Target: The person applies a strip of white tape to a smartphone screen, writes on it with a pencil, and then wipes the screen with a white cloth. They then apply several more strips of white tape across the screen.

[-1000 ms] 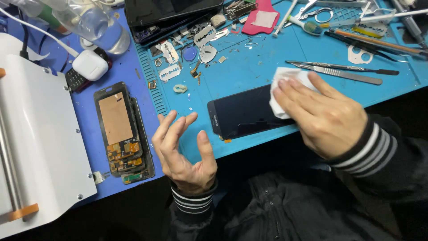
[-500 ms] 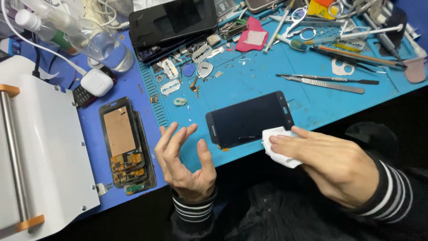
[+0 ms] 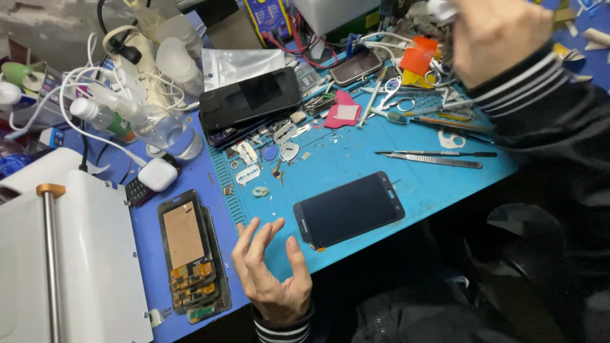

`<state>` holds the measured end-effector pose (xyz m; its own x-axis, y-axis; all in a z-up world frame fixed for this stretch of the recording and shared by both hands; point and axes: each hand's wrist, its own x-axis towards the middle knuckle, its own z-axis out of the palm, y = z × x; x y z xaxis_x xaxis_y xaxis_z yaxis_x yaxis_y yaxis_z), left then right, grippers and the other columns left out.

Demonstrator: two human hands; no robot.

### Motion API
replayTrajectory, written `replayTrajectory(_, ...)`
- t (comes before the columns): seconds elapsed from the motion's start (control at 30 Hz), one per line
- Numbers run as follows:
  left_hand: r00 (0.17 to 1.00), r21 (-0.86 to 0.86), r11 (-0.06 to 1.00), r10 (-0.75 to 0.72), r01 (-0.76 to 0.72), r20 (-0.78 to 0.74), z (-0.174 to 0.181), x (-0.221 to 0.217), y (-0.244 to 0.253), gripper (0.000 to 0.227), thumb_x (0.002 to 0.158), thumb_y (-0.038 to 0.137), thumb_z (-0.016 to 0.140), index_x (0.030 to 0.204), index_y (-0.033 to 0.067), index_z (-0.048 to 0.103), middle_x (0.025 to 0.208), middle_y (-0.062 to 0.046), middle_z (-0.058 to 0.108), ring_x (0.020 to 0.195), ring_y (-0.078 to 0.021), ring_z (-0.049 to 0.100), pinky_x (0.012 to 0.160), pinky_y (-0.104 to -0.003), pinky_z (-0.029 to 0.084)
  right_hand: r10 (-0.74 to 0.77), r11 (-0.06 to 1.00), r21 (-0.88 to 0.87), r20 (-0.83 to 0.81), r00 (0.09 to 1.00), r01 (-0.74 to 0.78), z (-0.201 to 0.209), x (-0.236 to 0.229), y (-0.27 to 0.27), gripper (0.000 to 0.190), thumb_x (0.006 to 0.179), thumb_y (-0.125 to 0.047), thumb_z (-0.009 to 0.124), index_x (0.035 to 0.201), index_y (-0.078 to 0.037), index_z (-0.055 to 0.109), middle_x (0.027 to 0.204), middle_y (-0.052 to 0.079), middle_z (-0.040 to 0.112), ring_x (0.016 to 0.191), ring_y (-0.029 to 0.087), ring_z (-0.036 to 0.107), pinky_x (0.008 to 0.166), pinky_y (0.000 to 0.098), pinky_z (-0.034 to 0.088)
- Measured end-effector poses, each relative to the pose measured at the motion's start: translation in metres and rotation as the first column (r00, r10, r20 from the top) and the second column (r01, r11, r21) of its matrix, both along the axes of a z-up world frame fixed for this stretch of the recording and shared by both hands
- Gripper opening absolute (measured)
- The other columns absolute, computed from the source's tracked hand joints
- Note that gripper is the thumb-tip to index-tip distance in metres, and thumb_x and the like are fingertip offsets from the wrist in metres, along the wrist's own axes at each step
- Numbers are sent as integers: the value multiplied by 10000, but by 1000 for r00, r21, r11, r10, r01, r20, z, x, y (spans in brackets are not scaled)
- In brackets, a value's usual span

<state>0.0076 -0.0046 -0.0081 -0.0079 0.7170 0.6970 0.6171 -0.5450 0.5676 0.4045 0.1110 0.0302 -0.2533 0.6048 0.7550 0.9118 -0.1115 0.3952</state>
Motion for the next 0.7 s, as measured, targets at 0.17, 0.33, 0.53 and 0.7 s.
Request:
replayTrajectory(0.17, 1000, -28, 999, 20, -21, -11, 1, 1, -3, 249, 996, 117, 621, 1218, 19, 565, 1148, -222, 664, 1218, -323, 641, 1200, -657, 466, 141, 932, -289, -268, 953, -219, 10, -30, -29, 601, 1105, -444, 655, 1441, 53, 670, 1430, 280, 691, 1320, 410, 666, 1098, 481, 548)
replayTrajectory(0.33, 994, -47, 995, 79, -83, -69, 8, 8, -4, 236, 986, 120, 647, 1188, 4, 617, 1092, -201, 693, 1229, -356, 616, 1184, -634, 488, 185, 770, -352, -674, 715, -532, 33, -26, -147, 355, 984, -219, 668, 1254, 3, 728, 1102, 134, 809, 925, 233, 800, 861, 345, 627)
replayTrajectory(0.53, 966, -128, 978, 131, -162, -223, -17, -1, 1, 196, 1025, 198, 642, 1088, 29, 719, 1158, -144, 654, 1274, -348, 561, 1262, -617, 438, -627, 527, -625, -744, 232, -576, -11, 117, -257, 265, 875, -209, 746, 1044, -94, 915, 711, 102, 933, 675, 159, 823, 725, 274, 644)
replayTrajectory(0.7, 938, -53, 993, 83, -107, -338, -17, -9, 5, 362, 1018, 142, 637, 670, 42, 644, 934, -63, 751, 1253, -380, 600, 1228, -649, 460, -124, 932, -230, -929, 349, -281, -77, 338, -235, 177, 1247, 26, 571, 1407, 84, 623, 1166, 218, 668, 1133, 270, 658, 1075, 333, 523)
